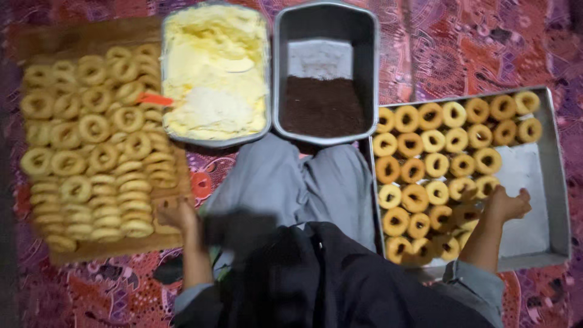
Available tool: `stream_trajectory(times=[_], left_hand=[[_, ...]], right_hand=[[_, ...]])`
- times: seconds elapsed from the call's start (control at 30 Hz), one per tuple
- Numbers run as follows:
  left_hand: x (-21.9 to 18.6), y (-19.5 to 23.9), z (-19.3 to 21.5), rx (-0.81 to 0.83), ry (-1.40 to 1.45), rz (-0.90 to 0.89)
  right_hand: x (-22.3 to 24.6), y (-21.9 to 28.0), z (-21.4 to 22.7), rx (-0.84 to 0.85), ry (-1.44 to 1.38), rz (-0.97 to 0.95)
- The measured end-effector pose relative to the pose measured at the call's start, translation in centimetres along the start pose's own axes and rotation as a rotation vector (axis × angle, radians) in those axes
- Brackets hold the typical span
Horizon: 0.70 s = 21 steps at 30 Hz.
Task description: The person fills ring-shaped donuts with a yellow cream and then rolls them in a dark granular topping. They handle each donut one at a time, placing the finished items onto a metal tray.
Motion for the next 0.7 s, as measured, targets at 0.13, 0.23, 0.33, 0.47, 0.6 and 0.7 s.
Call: stream_trajectory(times=[0.13, 0.23, 0.33, 0.47, 0.6, 0.7], left_hand=[[-1.2, -2.4, -0.5, -0.102, -0.042, -0.033], [-4.2, -5.1, -0.4, -0.065, -0.268, -0.109], [-6.9, -6.2, 0.2, 0.161, 0.033, -0.386], [-6.8, -5.6, 0.0, 0.186, -0.199, -0.182], [-4.1, -3.5, -0.8, -0.059, -0.203, 0.242], [-3.3, 1.9, -1.6, 0.094, 0.940, 0.232]], right_hand=[[5.8, 4.2, -1.4, 0.092, -0.274, 0.088], [10.5, 7.9, -3.1, 0.128, -0.311, 0.337], [15.2, 11.9, -4.9, 0.141, -0.277, 0.727], [22.1, 20.6, -7.4, 0.287, -0.482, 0.849], [27.9, 31.5, -5.8, 0.576, -0.697, 0.860], [30.0, 40.3, -5.0, 1.309, -0.938, 0.540]])
Point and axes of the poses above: each hand's wrist, its own y-axis away from the middle knuckle, its own z-axis out of the back of the hand, x = y × z, the point moved 1 cm from there along -y, towards the middle knuckle, and after that the axes turned 4 degrees about -y, right-handed, at the moved point
